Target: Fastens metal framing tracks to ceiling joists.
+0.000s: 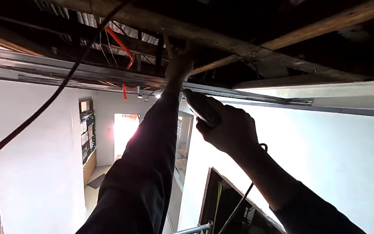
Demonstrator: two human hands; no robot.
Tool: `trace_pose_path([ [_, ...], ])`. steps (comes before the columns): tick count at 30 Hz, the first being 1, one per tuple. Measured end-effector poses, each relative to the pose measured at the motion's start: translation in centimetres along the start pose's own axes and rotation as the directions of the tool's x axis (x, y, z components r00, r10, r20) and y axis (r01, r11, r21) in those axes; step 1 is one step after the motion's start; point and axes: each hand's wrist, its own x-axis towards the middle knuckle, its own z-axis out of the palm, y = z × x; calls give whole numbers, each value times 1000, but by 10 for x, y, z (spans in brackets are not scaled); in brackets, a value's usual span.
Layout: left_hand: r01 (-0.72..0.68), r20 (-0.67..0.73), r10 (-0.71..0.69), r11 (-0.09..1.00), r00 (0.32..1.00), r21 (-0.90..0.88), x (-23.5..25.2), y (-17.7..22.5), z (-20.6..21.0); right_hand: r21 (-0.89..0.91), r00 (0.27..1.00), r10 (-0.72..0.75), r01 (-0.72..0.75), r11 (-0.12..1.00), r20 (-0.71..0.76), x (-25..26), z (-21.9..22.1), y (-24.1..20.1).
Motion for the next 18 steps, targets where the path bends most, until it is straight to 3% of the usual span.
trace_pose_path([
  [11, 37, 9, -36, 991, 999, -125, -1, -4, 1, -111, 999, -24, 29, 993, 38, -5, 1, -9],
  [18, -32, -17, 31, 997, 999, -77, 3, -6, 2, -131, 998, -54, 57, 990, 23, 0, -6, -12],
])
